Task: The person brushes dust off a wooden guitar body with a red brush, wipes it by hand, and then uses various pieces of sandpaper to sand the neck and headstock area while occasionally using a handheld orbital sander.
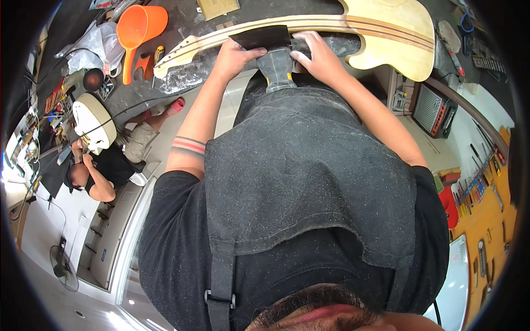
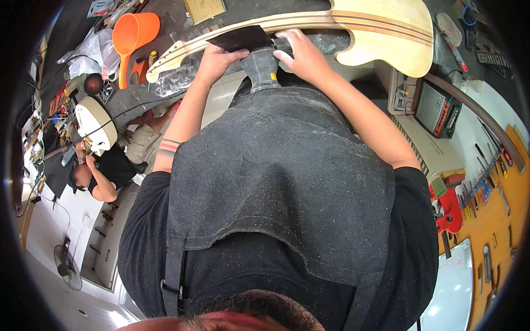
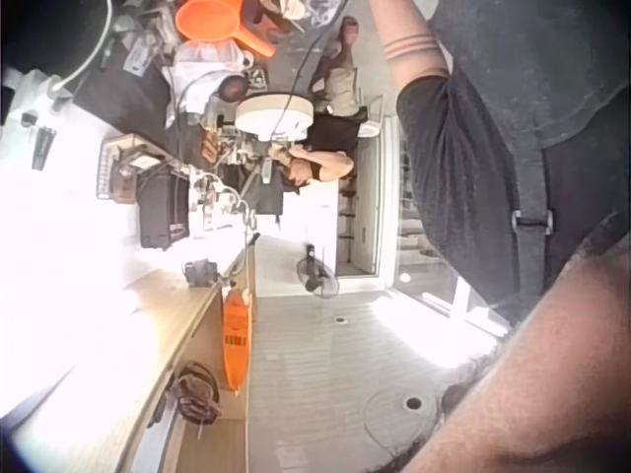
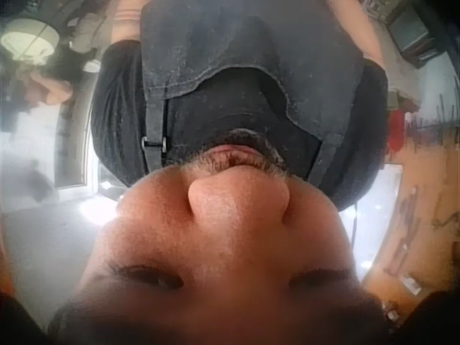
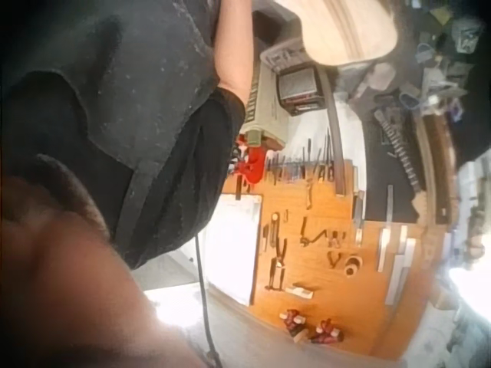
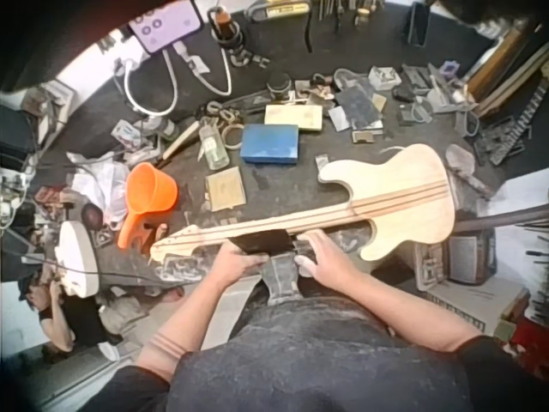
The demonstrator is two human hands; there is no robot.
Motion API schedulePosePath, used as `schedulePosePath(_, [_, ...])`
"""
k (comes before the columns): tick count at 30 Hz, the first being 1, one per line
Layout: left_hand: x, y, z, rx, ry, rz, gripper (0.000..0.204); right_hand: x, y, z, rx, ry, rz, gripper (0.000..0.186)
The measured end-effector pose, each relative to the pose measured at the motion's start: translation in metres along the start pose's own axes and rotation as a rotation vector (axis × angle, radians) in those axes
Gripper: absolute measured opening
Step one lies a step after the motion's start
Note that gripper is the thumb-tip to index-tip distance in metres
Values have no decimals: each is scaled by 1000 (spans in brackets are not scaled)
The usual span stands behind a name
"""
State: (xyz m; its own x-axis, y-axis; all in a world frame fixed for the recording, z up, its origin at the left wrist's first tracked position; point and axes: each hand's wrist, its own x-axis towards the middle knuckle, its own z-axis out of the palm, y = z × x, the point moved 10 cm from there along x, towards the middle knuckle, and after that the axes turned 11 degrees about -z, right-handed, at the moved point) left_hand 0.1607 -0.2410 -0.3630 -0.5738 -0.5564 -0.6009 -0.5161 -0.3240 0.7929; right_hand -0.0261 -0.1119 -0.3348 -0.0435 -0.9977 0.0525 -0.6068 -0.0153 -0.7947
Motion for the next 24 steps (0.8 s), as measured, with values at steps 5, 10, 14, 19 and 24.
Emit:
schedulePosePath(5, [-8,-3,-2,48,56,-23,39,34,1,26,155,-161,-74,44])
schedulePosePath(10, [-22,-16,-15,207,252,-177,38,37,7,29,118,-134,-74,41])
schedulePosePath(14, [-25,-11,-14,-40,324,31,44,33,20,30,79,-140,59,46])
schedulePosePath(19, [-26,-31,-14,-49,361,-62,49,29,19,28,201,-109,136,48])
schedulePosePath(24, [-26,-38,-10,-212,406,-82,51,24,35,36,345,-96,289,42])
